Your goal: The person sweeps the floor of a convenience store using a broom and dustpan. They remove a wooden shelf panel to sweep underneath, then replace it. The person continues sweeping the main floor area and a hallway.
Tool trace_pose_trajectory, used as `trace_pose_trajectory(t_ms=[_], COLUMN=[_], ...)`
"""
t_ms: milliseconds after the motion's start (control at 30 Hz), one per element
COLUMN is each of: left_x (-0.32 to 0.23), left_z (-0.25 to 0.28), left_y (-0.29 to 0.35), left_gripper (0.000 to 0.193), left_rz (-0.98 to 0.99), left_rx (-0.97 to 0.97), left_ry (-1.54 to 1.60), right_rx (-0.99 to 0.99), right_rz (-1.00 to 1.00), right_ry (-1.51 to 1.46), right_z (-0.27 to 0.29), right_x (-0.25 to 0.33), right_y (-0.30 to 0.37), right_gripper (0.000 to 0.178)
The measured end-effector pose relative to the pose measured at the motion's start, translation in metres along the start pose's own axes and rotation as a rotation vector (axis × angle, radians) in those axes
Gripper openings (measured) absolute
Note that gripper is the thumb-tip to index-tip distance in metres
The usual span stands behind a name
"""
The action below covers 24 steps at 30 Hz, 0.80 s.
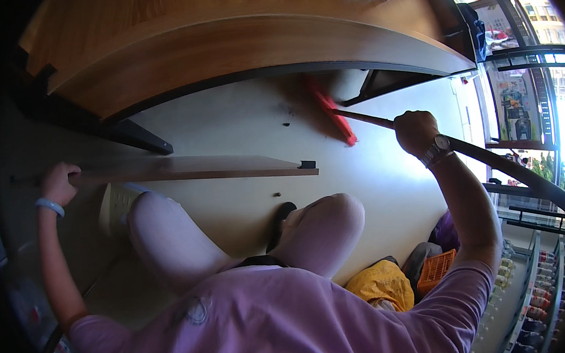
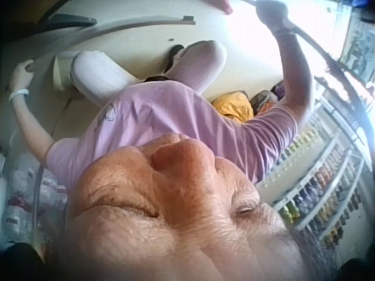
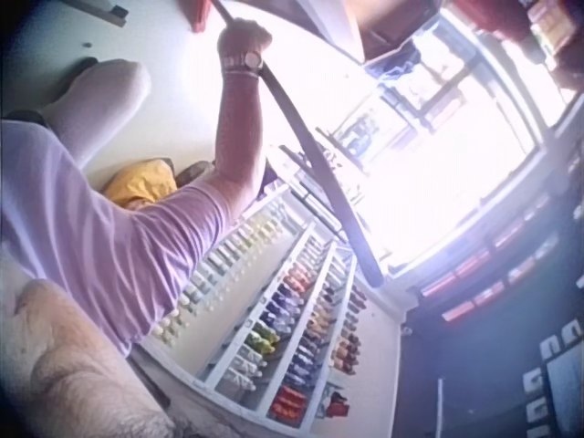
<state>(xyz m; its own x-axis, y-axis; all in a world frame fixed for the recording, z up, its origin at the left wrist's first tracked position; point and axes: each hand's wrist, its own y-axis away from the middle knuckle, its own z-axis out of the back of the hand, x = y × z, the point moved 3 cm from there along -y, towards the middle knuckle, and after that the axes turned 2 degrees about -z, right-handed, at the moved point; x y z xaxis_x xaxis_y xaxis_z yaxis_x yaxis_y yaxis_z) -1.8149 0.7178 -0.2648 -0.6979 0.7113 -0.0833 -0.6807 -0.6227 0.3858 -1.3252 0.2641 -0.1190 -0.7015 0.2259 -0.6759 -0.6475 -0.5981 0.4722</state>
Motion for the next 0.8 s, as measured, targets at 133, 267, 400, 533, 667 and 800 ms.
trace_pose_trajectory(t_ms=[133, 267, 400, 533, 667, 800], left_x=[0.007, 0.012, 0.008, 0.002, -0.007, -0.018], left_z=[-0.008, -0.009, -0.006, -0.001, 0.007, 0.015], left_y=[-0.003, -0.003, -0.004, 0.000, 0.001, 0.003], left_gripper=[0.022, 0.023, 0.023, 0.023, 0.022, 0.019], left_rz=[-0.024, -0.030, -0.040, -0.062, -0.091, -0.099], left_rx=[-0.044, -0.026, 0.001, -0.055, -0.042, -0.027], left_ry=[0.051, 0.051, -0.008, 0.014, 0.009, -0.019], right_rx=[-0.093, -0.108, -0.006, -0.004, -0.046, -0.114], right_rz=[0.145, 0.214, 0.236, 0.199, 0.078, 0.012], right_ry=[0.023, 0.041, 0.013, -0.044, -0.061, -0.019], right_z=[0.034, 0.060, 0.068, 0.076, 0.077, 0.053], right_x=[0.018, 0.043, 0.052, 0.039, 0.018, 0.009], right_y=[0.035, 0.071, 0.101, 0.117, 0.117, 0.092], right_gripper=[0.017, 0.009, 0.025, 0.033, 0.030, 0.029])
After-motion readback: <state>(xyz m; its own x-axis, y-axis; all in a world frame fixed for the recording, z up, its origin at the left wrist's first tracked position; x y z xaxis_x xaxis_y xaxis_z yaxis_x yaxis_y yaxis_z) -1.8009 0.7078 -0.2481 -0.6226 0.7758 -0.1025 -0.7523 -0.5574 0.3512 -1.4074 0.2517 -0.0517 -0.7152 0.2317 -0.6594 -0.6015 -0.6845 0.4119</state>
